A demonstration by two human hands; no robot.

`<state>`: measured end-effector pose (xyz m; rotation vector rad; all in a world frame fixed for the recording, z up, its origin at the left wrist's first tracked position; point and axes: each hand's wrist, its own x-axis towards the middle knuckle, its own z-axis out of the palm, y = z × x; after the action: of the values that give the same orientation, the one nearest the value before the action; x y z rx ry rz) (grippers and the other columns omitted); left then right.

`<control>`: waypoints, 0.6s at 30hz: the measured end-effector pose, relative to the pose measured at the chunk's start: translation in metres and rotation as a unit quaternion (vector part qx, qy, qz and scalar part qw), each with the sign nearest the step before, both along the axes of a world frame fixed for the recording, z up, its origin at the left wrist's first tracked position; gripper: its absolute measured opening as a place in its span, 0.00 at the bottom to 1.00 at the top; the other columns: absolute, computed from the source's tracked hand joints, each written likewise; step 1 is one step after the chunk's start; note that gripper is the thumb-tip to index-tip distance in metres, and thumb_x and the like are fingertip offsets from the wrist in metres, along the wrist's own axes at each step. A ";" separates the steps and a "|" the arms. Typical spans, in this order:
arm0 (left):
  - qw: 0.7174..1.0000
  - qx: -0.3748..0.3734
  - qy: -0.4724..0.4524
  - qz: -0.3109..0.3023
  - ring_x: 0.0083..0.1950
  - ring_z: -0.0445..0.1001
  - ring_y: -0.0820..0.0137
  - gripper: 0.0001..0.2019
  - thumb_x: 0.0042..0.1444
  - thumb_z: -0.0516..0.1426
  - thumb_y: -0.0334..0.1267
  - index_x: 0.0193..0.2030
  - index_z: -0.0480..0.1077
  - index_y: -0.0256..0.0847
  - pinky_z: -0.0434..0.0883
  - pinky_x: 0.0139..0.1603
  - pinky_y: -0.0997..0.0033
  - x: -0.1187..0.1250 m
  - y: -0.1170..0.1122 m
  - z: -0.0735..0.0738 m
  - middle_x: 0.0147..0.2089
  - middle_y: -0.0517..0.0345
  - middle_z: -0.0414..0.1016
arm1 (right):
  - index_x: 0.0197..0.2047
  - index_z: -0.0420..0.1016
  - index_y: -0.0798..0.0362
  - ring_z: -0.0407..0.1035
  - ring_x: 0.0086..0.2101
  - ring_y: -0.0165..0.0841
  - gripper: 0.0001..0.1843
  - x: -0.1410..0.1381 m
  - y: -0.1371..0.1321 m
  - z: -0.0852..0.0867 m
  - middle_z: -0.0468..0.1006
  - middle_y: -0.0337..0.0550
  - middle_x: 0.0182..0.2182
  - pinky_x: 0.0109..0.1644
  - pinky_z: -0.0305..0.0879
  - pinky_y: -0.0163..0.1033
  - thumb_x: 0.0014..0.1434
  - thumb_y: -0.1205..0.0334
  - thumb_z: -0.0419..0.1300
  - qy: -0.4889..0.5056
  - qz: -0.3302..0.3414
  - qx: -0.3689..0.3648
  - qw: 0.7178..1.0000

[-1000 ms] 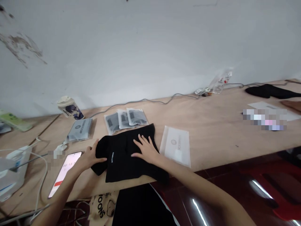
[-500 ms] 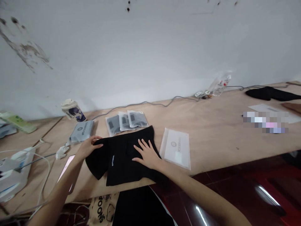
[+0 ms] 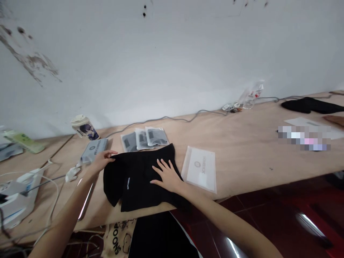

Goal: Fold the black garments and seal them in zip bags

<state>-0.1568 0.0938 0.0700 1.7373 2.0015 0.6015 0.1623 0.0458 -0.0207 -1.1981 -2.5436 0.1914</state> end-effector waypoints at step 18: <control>0.989 0.143 0.021 -0.042 0.42 0.74 0.64 0.13 0.53 0.53 0.47 0.37 0.70 0.41 0.69 0.47 0.66 0.005 -0.018 -0.005 0.40 0.54 0.76 | 0.64 0.59 0.50 0.46 0.64 0.46 0.36 0.001 -0.001 -0.001 0.55 0.52 0.65 0.64 0.43 0.60 0.60 0.36 0.45 0.009 -0.001 0.005 1.000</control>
<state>-0.1518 0.0762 0.0654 2.0037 1.9329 0.8669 0.1633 0.0446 -0.0214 -1.1891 -2.5254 0.1880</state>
